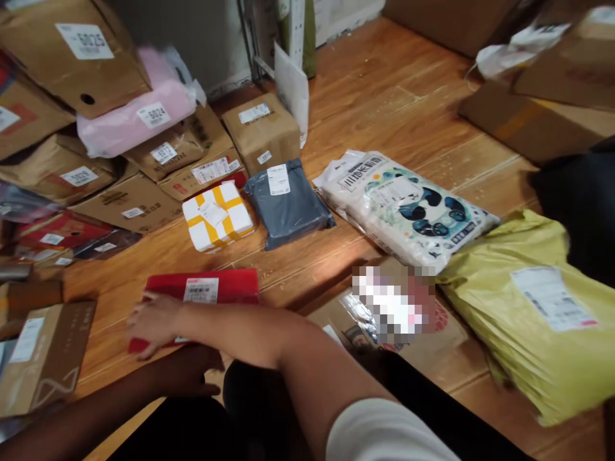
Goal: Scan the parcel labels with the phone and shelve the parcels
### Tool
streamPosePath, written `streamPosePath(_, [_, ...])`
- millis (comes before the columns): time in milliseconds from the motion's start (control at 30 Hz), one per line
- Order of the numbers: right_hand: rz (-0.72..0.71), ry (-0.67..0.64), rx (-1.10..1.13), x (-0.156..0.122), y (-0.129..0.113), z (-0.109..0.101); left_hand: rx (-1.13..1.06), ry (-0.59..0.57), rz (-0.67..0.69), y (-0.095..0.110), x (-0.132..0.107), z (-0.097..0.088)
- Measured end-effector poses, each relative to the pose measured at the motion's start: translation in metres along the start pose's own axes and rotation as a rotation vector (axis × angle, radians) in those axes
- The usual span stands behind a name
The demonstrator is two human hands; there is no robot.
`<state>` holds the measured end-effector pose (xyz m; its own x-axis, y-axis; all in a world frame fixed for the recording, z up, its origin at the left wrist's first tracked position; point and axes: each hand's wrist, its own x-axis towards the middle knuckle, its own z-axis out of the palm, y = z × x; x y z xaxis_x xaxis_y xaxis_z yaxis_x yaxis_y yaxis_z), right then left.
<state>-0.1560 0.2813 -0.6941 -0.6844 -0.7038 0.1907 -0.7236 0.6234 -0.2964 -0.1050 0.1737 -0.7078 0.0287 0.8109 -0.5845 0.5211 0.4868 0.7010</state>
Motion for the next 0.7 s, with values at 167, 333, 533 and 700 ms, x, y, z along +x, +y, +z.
streamPosePath(167, [0.231,-0.078,0.028,-0.067,-0.039,0.062,0.375,0.581,0.012,-0.048,-0.08,0.014])
streamPosePath(333, [0.446,-0.142,0.154,-0.159,-0.024,0.064,0.397,0.995,-0.268,-0.134,-0.081,0.051])
streamPosePath(533, [0.646,-0.104,0.123,-0.182,0.024,0.019,0.416,1.113,-0.402,-0.139,-0.031,0.053])
streamPosePath(700, [1.145,-0.028,-0.236,-0.314,0.031,-0.016,0.417,1.172,-0.506,-0.117,0.002,0.035])
